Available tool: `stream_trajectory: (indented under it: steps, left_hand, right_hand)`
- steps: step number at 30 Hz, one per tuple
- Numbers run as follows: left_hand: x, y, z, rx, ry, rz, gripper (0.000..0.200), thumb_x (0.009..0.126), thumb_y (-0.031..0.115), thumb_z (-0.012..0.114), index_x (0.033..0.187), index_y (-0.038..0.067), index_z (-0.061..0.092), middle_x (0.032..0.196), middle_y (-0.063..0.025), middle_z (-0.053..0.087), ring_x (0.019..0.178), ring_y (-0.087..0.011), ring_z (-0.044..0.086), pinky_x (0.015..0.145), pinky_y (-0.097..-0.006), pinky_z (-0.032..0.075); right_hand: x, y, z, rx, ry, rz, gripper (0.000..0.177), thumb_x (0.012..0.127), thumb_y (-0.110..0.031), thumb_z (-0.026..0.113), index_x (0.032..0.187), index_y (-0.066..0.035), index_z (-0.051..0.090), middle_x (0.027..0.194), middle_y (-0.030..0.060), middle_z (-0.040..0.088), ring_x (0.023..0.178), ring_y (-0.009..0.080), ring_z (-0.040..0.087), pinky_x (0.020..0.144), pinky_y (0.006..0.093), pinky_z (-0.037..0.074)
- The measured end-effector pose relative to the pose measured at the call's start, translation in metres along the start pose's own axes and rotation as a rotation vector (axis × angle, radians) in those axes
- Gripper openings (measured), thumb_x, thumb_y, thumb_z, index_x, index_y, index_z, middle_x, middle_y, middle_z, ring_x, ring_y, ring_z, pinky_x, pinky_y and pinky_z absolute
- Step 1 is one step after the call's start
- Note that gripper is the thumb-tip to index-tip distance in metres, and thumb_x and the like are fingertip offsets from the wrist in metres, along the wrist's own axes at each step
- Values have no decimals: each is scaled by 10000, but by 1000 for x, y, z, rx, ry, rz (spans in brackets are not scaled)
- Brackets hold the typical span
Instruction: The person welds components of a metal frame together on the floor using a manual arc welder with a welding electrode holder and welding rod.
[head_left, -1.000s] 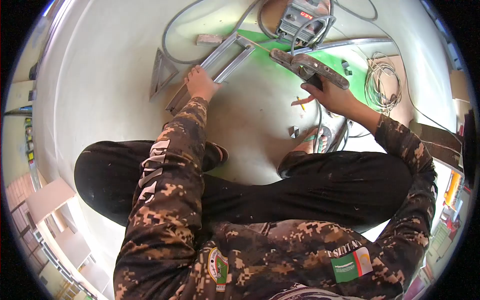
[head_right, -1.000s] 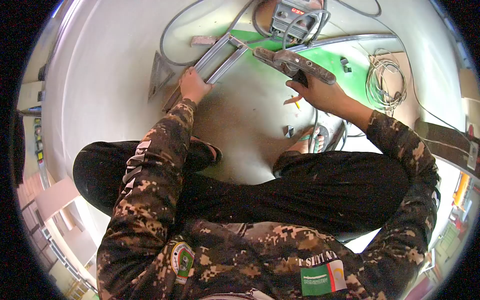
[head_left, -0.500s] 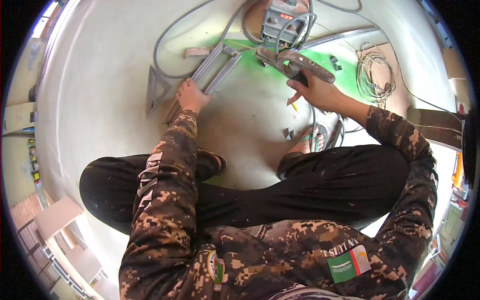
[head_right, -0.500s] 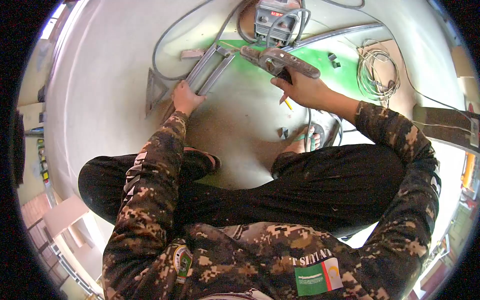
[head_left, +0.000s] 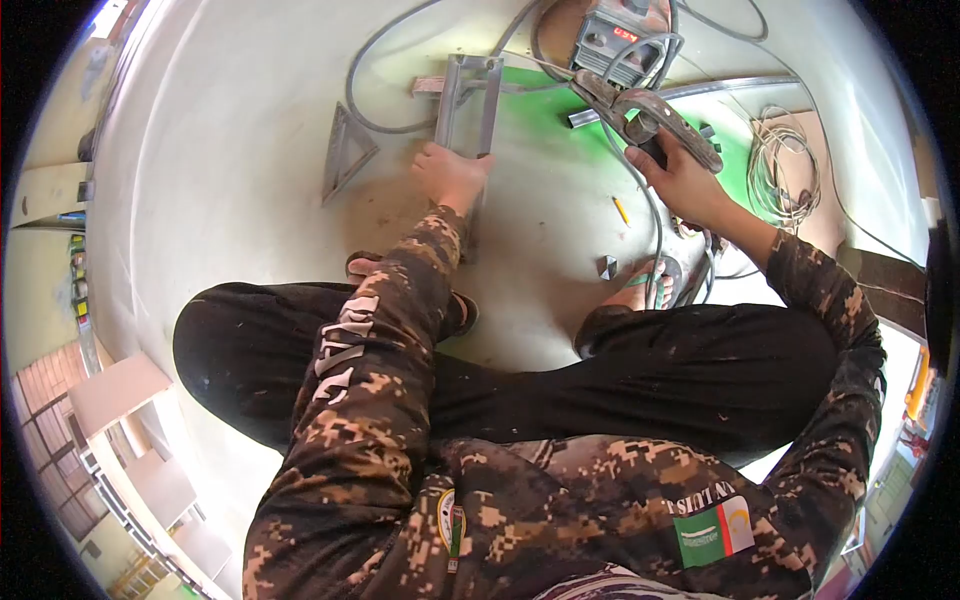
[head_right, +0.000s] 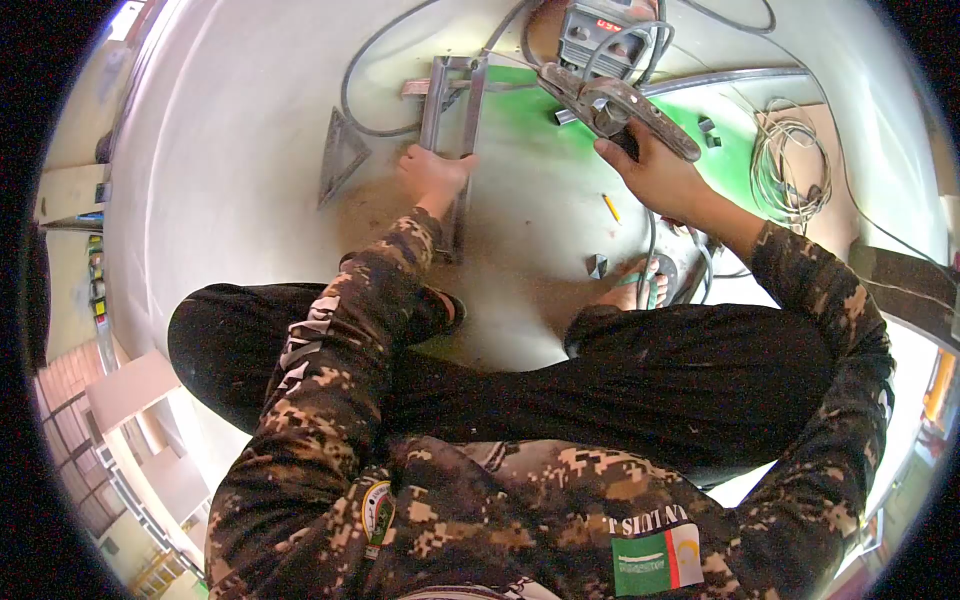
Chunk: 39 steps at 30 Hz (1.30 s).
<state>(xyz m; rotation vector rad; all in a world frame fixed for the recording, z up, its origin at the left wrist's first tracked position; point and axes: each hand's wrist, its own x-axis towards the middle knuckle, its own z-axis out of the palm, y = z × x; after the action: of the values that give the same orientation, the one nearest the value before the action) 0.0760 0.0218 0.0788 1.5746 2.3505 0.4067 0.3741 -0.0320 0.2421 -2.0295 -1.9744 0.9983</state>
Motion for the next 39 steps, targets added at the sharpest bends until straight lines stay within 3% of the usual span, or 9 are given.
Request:
stream_trajectory:
  steps: [5, 8, 10, 13, 17, 19, 31, 34, 39]
  left_hand:
    - [-25, 15, 8, 38, -90, -324, 968, 589, 581, 844, 1228, -15, 428, 1260, -228, 464, 1201, -374, 449, 948, -532, 431]
    - [-36, 13, 1, -44, -190, -344, 1070, 606, 578, 840, 1315, -75, 376, 1308, -288, 423, 1233, -439, 415, 1012, -546, 385]
    - [-33, 10, 6, -37, -191, -346, 1073, 610, 580, 838, 1324, -71, 373, 1309, -285, 425, 1242, -437, 410, 1009, -550, 387]
    - [-33, 13, 6, 3, -208, -339, 1078, 617, 593, 831, 1338, -64, 372, 1317, -268, 429, 1257, -419, 409, 1007, -553, 394]
    - [-31, 19, -3, 91, -268, -364, 1064, 644, 622, 800, 1387, -6, 369, 1318, -150, 456, 1260, -314, 435, 973, -510, 432]
    - [-29, 21, -7, 95, -286, -373, 1064, 643, 624, 801, 1386, -5, 373, 1326, -143, 455, 1261, -305, 436, 974, -504, 437]
    - [-28, 19, -7, 70, -310, -359, 1032, 670, 594, 808, 1390, -7, 377, 1357, -99, 442, 1257, -273, 444, 973, -480, 451]
    - [-28, 20, -11, 68, -320, -363, 1029, 674, 595, 806, 1389, -6, 375, 1348, -96, 443, 1255, -272, 445, 969, -474, 454]
    - [-30, 23, -15, 67, -334, -362, 1029, 680, 598, 802, 1389, -9, 370, 1339, -94, 443, 1253, -274, 446, 964, -463, 459]
  right_hand:
    - [-3, -3, 3, -28, 28, -79, 673, 970, -547, 482, 1305, 36, 474, 1085, 258, 622, 966, 345, 643, 859, 423, 493]
    - [2, -6, 6, 29, 49, -192, 633, 973, -542, 487, 1218, 40, 511, 1015, 237, 629, 881, 301, 653, 819, 413, 506]
    - [9, -9, 4, 98, -141, -51, 574, 979, -525, 495, 1101, 35, 535, 914, 206, 627, 796, 263, 644, 784, 397, 507]
    - [14, -14, 15, 275, -131, -147, 553, 983, -521, 496, 1021, 30, 535, 841, 188, 619, 739, 264, 635, 757, 389, 505]
    - [22, -26, 17, 155, -146, -118, 541, 985, -502, 505, 1050, 34, 540, 841, 187, 621, 737, 272, 640, 752, 388, 507]
    - [27, -33, 16, -12, -193, -130, 504, 1009, -409, 519, 1197, 58, 499, 932, 121, 595, 796, 177, 688, 732, 312, 519]
    - [26, -51, 17, 119, -248, -185, 467, 1026, -336, 506, 1243, 76, 466, 1014, 150, 626, 968, 234, 716, 827, 316, 493]
    - [33, -32, 32, 175, -136, -283, 461, 1017, -382, 499, 1201, 40, 498, 947, 164, 671, 784, 216, 711, 775, 365, 527]
    - [35, -37, 28, 88, -158, -247, 462, 1009, -397, 509, 1165, 39, 517, 931, 164, 672, 816, 222, 709, 754, 360, 526]
